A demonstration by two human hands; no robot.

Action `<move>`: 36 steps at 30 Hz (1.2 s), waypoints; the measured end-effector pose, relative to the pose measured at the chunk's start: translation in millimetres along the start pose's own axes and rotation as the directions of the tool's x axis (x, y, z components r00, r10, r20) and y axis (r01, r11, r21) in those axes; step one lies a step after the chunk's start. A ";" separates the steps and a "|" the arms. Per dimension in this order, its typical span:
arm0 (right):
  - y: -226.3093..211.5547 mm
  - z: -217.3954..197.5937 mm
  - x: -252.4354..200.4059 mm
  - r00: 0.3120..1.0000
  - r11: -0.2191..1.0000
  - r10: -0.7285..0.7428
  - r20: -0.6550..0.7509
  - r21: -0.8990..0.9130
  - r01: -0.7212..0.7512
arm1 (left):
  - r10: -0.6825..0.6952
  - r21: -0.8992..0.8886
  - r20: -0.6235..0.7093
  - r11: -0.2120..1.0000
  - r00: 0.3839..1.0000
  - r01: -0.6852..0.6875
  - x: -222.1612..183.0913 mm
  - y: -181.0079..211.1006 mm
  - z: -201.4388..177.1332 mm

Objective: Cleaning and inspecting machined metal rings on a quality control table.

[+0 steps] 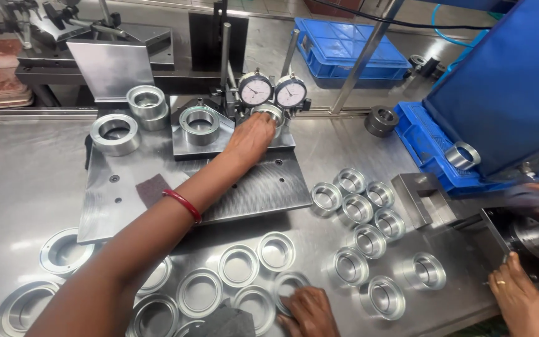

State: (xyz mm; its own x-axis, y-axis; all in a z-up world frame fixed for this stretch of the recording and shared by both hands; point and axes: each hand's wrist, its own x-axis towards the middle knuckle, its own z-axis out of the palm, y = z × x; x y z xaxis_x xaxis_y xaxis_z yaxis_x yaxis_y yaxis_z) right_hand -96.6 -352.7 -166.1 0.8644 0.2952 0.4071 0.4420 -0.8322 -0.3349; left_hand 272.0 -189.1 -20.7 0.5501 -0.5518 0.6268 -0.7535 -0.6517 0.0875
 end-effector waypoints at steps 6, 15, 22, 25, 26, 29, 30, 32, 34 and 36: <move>-71.3 -71.2 46.4 0.988 0.969 0.151 -0.013 0.198 -0.145 | 0.053 0.005 -0.189 0.999 0.981 -0.053 -14.1 1.3 11.5; -16.6 -129.4 2.7 0.681 0.683 0.612 -0.402 -0.165 -0.711 | 0.349 -0.473 0.135 0.845 0.927 -0.249 -128.6 156.6 -69.0; 15.4 -117.7 18.4 0.737 0.607 0.529 -0.422 -0.418 -0.675 | 0.403 -0.351 0.162 0.877 0.901 -0.329 -133.6 186.6 -2.7; 32.6 -122.7 26.3 0.777 0.661 0.532 -0.336 -0.408 -0.629 | 0.320 -0.285 0.184 0.922 0.929 -0.261 -137.7 176.3 12.6; 31.0 -124.3 35.3 0.802 0.700 0.533 -0.272 -0.390 -0.598 | 0.307 -0.286 0.257 0.930 0.917 -0.231 -142.2 174.0 14.3; 21.1 -120.9 60.4 0.828 0.744 0.524 -0.200 -0.365 -0.559 | 0.259 -0.354 0.357 0.926 0.897 -0.127 -145.0 169.2 -5.1; 16.9 -120.5 65.9 0.830 0.745 0.520 -0.199 -0.370 -0.555 | 0.234 -0.427 0.379 0.903 0.895 -0.055 -143.9 171.1 -14.9; 4.7 -112.5 67.8 0.830 0.739 0.525 -0.186 -0.384 -0.554 | 0.232 -0.398 0.449 0.917 0.863 -0.040 -146.9 165.8 -36.2; -13.6 -104.6 73.0 0.829 0.734 0.529 -0.179 -0.394 -0.553 | 0.230 -0.363 0.515 0.931 0.826 -0.033 -150.6 157.7 -47.7; -36.9 -100.0 78.5 0.749 0.666 0.659 -0.074 -0.407 -0.626 | 0.184 -0.341 0.573 0.940 0.799 0.028 -154.8 151.0 -47.8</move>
State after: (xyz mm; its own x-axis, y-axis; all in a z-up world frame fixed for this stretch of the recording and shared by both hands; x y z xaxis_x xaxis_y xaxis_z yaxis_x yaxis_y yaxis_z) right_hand -69.0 -345.7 -36.7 0.9207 -0.3617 0.1468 -0.3441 -0.9296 -0.1321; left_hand 55.8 -177.2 -67.5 0.5069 -0.8589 0.0731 -0.8156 -0.4504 0.3631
